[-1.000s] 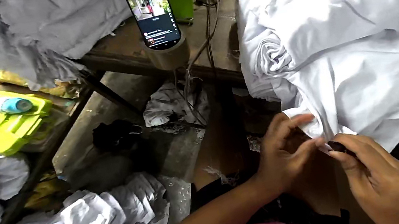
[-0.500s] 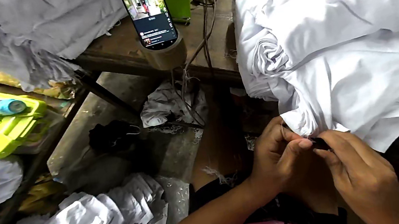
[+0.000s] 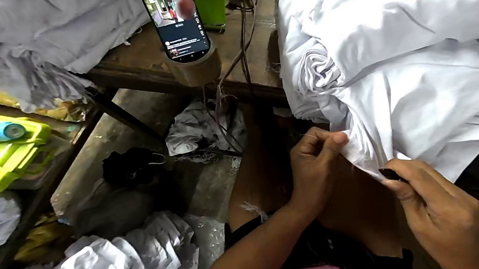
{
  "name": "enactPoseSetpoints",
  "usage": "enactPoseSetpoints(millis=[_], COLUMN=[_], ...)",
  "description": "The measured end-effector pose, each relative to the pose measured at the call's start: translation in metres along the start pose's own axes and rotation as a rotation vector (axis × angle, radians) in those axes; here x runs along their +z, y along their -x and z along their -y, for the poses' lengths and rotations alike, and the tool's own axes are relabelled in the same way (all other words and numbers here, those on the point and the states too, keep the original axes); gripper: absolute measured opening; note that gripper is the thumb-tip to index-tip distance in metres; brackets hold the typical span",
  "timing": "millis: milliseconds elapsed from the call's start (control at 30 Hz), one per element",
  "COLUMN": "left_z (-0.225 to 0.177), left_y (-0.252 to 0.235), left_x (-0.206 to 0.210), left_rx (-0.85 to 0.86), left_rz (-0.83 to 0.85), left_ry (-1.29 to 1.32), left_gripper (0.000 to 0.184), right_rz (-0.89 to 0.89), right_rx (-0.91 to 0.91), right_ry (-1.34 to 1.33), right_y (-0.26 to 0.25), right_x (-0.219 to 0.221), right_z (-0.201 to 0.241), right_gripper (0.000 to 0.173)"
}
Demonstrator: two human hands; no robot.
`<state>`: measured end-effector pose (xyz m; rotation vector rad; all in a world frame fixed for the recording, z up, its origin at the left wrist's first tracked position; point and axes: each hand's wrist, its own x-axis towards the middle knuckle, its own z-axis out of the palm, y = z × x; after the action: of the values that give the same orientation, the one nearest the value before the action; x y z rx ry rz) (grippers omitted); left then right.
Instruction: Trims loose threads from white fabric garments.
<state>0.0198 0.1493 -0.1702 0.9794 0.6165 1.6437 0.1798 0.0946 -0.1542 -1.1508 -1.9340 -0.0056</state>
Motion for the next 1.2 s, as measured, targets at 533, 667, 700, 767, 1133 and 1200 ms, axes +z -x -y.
enactPoseSetpoints(millis=[533, 667, 700, 767, 1133, 1200], left_z=[-0.023, -0.028, -0.028, -0.029, -0.024, -0.025], left_y=[0.028, 0.020, 0.022, 0.032, 0.019, 0.021], left_x=[-0.034, -0.029, -0.028, -0.024, -0.014, -0.014], left_rx=[-0.254, -0.182, -0.129, -0.094, -0.162, -0.183], left_rz=[1.109, 1.137, 1.145, 1.125, 0.464, 0.380], left_ry=[-1.140, -0.816, -0.952, -1.344, 0.200, 0.225], left_gripper=[0.058, 0.044, 0.042, 0.041, 0.031, 0.034], right_rz=[-0.071, -0.078, -0.083, -0.086, -0.074, -0.087], right_rx=[0.020, 0.012, 0.009, 0.010, -0.005, -0.017], right_ry=[0.002, -0.020, -0.016, -0.008, -0.118, -0.123], right_y=[0.001, 0.002, 0.002, 0.003, 0.007, 0.008], right_x=[-0.012, -0.011, -0.011, -0.011, -0.012, -0.010], right_z=[-0.003, -0.001, -0.001, -0.003, 0.009, 0.010], right_gripper=[0.035, 0.034, 0.034, 0.034, 0.030, 0.030])
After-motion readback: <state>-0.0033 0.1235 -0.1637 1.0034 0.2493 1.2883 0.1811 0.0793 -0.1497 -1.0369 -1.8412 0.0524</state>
